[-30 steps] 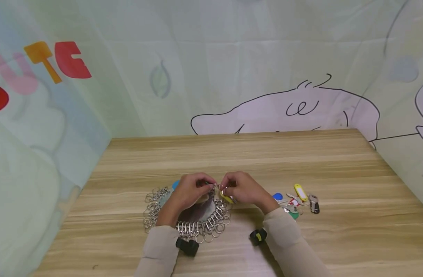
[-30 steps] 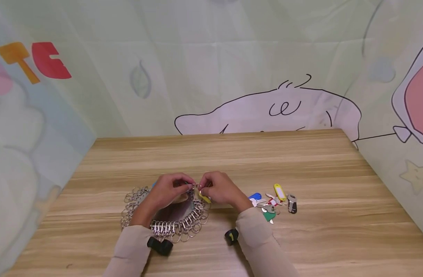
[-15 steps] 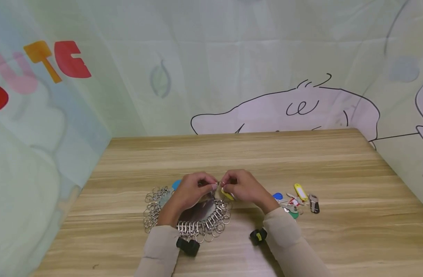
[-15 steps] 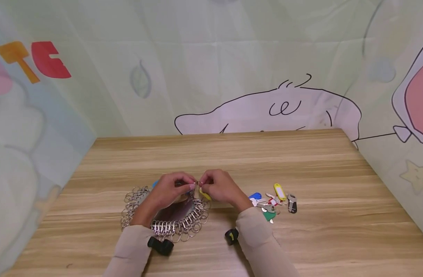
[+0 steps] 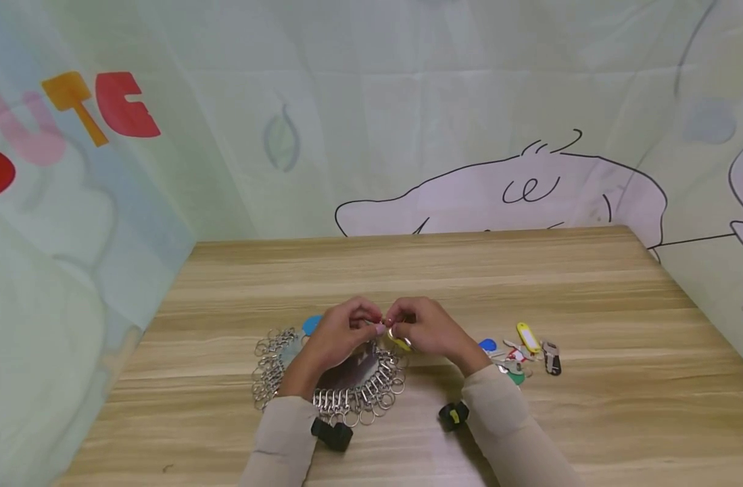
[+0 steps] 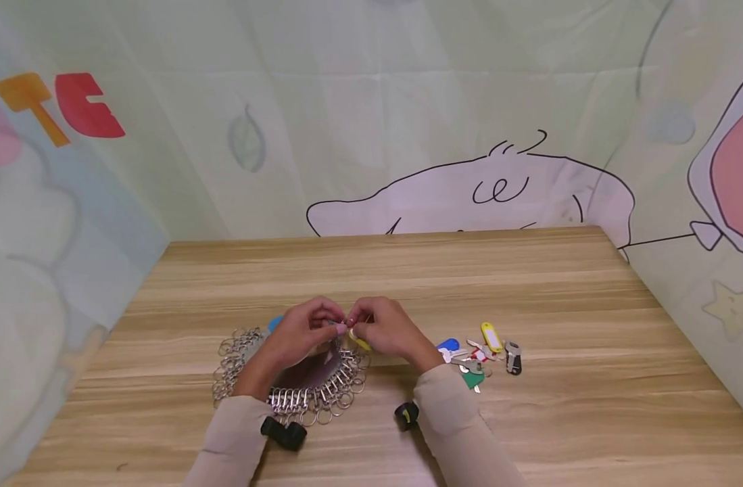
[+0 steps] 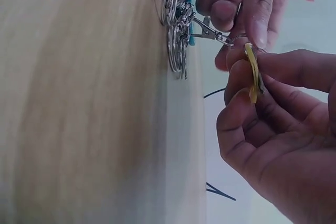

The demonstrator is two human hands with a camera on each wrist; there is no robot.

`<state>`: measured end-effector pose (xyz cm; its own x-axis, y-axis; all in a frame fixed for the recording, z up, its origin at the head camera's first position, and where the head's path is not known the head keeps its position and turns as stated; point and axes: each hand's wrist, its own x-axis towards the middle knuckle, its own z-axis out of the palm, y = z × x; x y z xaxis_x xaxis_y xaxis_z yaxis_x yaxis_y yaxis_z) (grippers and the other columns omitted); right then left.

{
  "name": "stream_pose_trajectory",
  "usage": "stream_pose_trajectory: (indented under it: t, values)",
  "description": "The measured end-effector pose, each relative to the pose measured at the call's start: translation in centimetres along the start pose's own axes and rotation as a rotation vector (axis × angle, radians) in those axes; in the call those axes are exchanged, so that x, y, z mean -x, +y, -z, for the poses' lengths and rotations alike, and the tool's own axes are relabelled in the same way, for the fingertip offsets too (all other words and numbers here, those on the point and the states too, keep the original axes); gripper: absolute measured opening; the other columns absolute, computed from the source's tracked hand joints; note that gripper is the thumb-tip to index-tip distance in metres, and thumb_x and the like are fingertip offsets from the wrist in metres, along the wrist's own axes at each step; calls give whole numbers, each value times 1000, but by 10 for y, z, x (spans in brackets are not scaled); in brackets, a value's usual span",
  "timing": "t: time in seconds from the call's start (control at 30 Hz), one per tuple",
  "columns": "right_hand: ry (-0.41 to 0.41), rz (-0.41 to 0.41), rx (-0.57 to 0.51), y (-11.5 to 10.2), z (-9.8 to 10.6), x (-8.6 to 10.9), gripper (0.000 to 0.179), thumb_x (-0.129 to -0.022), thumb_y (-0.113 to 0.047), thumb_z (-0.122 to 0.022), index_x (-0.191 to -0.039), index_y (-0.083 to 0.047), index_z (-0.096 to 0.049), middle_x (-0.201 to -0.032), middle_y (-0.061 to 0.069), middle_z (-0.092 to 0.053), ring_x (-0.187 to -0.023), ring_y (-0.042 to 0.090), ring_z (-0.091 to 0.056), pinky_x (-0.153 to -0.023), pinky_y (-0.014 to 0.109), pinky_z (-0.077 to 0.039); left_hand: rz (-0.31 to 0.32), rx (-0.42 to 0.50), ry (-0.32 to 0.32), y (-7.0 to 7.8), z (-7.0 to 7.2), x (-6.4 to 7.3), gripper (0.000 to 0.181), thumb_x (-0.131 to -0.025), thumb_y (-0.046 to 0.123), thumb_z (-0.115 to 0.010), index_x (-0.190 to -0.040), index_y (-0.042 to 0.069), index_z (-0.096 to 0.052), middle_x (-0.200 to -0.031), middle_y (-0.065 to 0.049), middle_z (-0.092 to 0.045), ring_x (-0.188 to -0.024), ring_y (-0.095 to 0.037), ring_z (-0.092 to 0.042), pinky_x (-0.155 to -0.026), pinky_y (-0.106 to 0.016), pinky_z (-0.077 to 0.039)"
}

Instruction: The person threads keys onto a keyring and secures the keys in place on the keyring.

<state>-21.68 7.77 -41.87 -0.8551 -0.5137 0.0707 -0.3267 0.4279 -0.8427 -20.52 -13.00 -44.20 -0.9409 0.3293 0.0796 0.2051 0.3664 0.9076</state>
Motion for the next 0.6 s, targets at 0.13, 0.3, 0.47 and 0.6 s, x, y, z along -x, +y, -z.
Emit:
stream_pose_trajectory:
  t: [0.13, 0.3, 0.47, 0.6]
  values:
    - [18, -30, -24, 2, 0, 0, 14, -88, 1, -61, -93, -7, -71, -84, 1, -66, -79, 18, -60, -72, 35, -50, -11, 16, -47, -1, 1, 0, 24, -91, 12, -76, -114, 10, -69, -101, -1, -69, -84, -20, -67, -69, -34, -54]
    - [28, -59, -45, 3, 0, 0, 15, -88, 1, -60, -94, -6, -71, -83, 3, -66, -77, 19, -59, -70, 35, -49, -7, 17, -91, -2, 1, 0, 29, -88, 5, -78, -115, 8, -69, -101, -1, -69, -78, -20, -64, -60, -31, -50]
    - [29, -64, -54, 3, 1, 0, 14, -88, 1, -60, -94, -5, -71, -83, 4, -66, -77, 19, -60, -69, 35, -49, -1, 9, -82, -4, 0, -1, 27, -88, 5, -77, -114, 7, -70, -98, -1, -69, -76, -19, -64, -60, -30, -50]
    - [33, -51, -46, 2, 1, -1, 13, -88, 1, -61, -93, -6, -71, -83, 4, -67, -78, 19, -60, -71, 35, -49, 3, 10, -81, -4, 0, 0, 26, -88, 7, -77, -113, 5, -70, -93, -3, -69, -75, -21, -65, -60, -32, -51]
